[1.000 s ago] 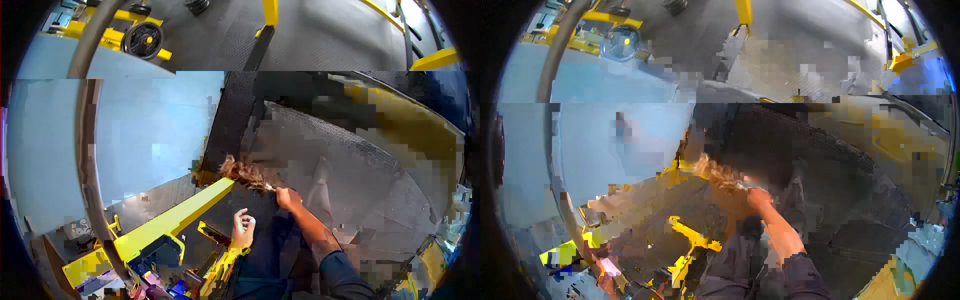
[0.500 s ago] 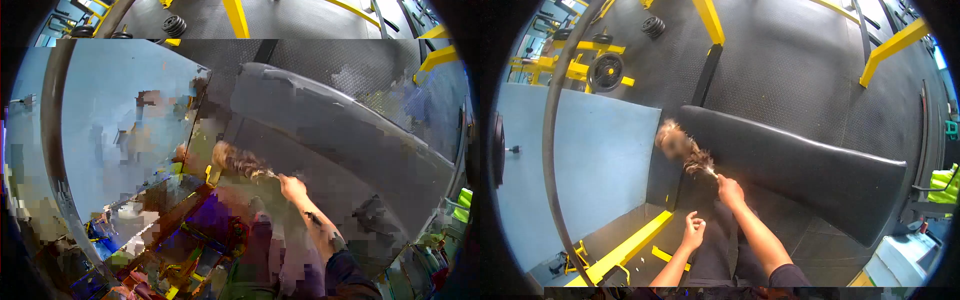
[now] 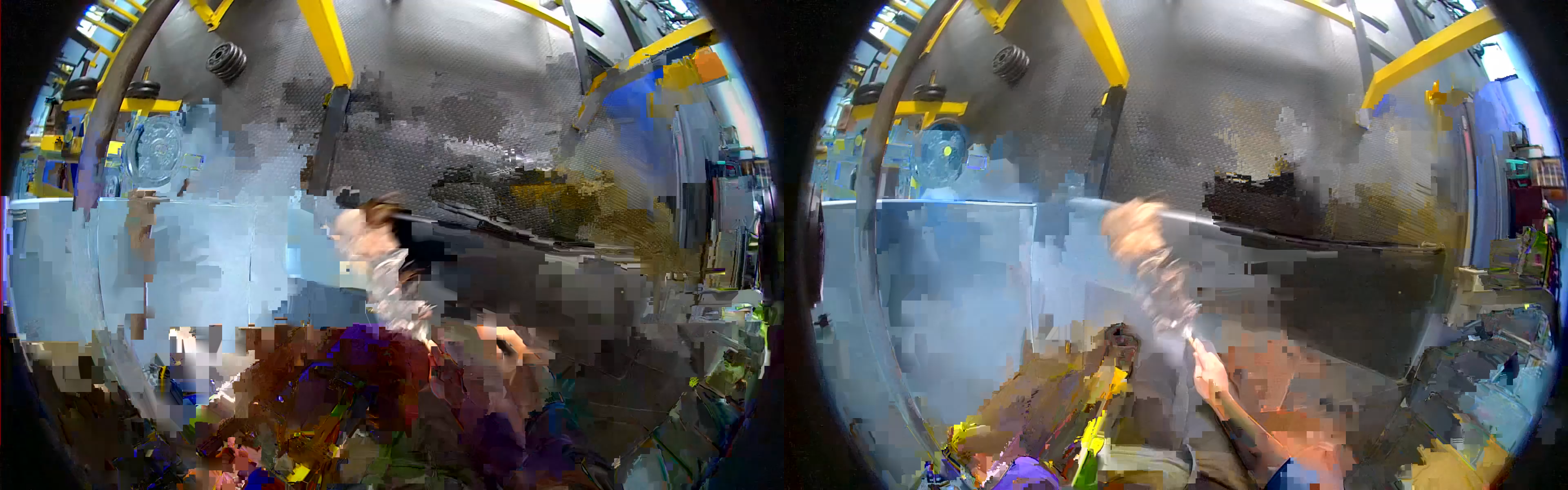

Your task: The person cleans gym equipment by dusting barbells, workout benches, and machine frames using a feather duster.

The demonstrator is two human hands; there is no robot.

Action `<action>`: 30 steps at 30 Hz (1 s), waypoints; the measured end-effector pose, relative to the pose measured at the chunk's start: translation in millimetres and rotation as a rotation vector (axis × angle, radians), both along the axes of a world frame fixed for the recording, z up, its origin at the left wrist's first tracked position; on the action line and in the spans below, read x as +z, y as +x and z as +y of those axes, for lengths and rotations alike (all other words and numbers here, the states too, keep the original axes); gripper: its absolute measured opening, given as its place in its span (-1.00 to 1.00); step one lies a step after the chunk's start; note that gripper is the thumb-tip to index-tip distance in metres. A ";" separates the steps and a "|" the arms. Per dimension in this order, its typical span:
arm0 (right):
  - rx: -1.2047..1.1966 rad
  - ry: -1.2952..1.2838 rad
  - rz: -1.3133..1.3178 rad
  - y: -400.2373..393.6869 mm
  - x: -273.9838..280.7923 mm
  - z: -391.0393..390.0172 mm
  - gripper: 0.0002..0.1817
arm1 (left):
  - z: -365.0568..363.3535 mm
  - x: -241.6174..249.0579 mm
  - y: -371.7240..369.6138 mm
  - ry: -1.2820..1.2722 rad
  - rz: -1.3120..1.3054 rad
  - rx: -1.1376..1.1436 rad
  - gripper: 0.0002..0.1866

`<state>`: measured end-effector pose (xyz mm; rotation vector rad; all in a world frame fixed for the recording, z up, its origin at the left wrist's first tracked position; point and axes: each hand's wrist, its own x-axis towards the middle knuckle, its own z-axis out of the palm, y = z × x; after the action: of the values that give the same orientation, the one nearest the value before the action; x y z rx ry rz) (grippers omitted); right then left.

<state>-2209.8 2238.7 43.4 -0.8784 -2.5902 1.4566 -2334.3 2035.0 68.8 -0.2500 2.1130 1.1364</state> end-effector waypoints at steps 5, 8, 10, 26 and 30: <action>-0.125 0.205 -0.206 49.3 11.9 30.9 -0.56 | 34.5 -15.9 -32.3 0.052 -0.044 -0.113 -0.41; -0.032 0.252 -0.201 78.4 25.0 46.7 -0.53 | 59.8 -22.9 -38.4 0.065 -0.061 -0.235 -0.41; 0.024 0.313 -0.182 93.4 36.2 58.5 -0.51 | 78.6 -32.8 -38.1 -0.063 0.144 -0.394 -0.40; -0.895 0.500 -0.234 242.1 60.2 165.1 -0.67 | 269.4 25.4 19.9 0.152 -0.004 -0.863 -0.39; -1.206 0.457 -0.145 247.6 81.4 226.7 -0.75 | 353.3 45.3 49.7 0.108 0.345 -1.122 -0.23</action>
<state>-1962.2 2465.3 124.7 -1.9313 -1.6267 0.4421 -2284.7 2388.3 114.1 1.1187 1.9397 0.5931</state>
